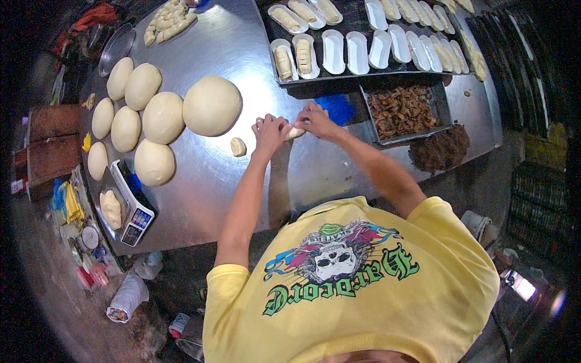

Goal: The person flattens dough balls, adds a brown filling, rolls them into logs, and places them on a tray. The person repeats this process multiple times while other workers perform similar tasks nearby.

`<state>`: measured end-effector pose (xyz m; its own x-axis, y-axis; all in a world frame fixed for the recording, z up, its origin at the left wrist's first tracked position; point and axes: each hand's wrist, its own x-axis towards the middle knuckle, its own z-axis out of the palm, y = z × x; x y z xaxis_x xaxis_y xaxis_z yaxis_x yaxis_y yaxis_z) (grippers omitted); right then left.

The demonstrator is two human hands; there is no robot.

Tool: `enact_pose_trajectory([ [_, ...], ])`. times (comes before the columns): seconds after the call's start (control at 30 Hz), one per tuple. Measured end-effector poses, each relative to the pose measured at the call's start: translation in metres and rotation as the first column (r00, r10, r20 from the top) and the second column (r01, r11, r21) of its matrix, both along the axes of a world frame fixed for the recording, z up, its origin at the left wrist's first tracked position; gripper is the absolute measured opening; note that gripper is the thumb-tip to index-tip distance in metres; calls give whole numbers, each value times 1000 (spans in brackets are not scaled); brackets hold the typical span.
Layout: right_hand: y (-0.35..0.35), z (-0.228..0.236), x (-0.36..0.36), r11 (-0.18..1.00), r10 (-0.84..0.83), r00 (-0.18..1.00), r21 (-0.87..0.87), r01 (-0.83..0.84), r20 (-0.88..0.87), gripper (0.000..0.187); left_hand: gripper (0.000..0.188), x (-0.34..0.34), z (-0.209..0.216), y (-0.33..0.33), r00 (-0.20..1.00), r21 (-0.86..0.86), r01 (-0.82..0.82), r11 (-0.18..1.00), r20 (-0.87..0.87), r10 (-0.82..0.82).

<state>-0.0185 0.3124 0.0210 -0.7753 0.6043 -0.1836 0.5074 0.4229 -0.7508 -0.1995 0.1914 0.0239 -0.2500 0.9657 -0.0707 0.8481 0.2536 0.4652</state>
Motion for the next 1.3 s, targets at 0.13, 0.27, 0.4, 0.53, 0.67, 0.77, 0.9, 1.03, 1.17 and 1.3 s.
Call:
enact_pose_trajectory([
  [0.13, -5, 10, -23, 976, -144, 985, 177, 126, 96, 23, 26, -4, -1, 19, 988, 58, -83, 995, -127, 90],
  [0.27, 15, 6, -29, 990, -96, 977, 117, 75, 189, 28, 26, -13, -11, 19, 1000, 34, 1, 999, 5, -1],
  [0.4, 17, 8, 16, 830, -369, 929, 444, 337, -16, 54, 30, 5, 20, 12, 993, -56, 66, 996, 102, -60],
  [0.53, -2, 7, 49, 719, -563, 807, 587, 372, 179, 93, 33, 19, -6, -16, 996, 320, 92, 943, -22, -90],
  [0.67, 0, 31, 43, 829, -546, 784, 322, 457, 296, 103, 47, 28, -23, -13, 992, 81, 71, 994, -105, -62],
  [0.77, 9, 17, 52, 836, -534, 846, 155, 526, 6, 88, 51, 29, -5, -17, 997, 67, 39, 997, -62, -35],
  [0.9, -21, 60, 44, 950, -313, 947, -28, 312, -76, 71, 54, 37, 17, -40, 990, 300, 20, 954, -137, 23],
  [1.03, -63, 98, 13, 966, -212, 963, 112, 232, -167, 74, 47, 20, 8, -61, 1000, 259, -10, 966, -17, 15],
  [1.17, -67, 71, -4, 977, -132, 988, 180, 115, 81, 77, 48, 11, 4, -55, 1000, 145, 11, 989, -12, -9],
  [1.3, -69, 66, -10, 966, -171, 985, 192, 175, -38, 79, 61, 12, 9, -57, 999, 218, -50, 975, -2, 52],
])
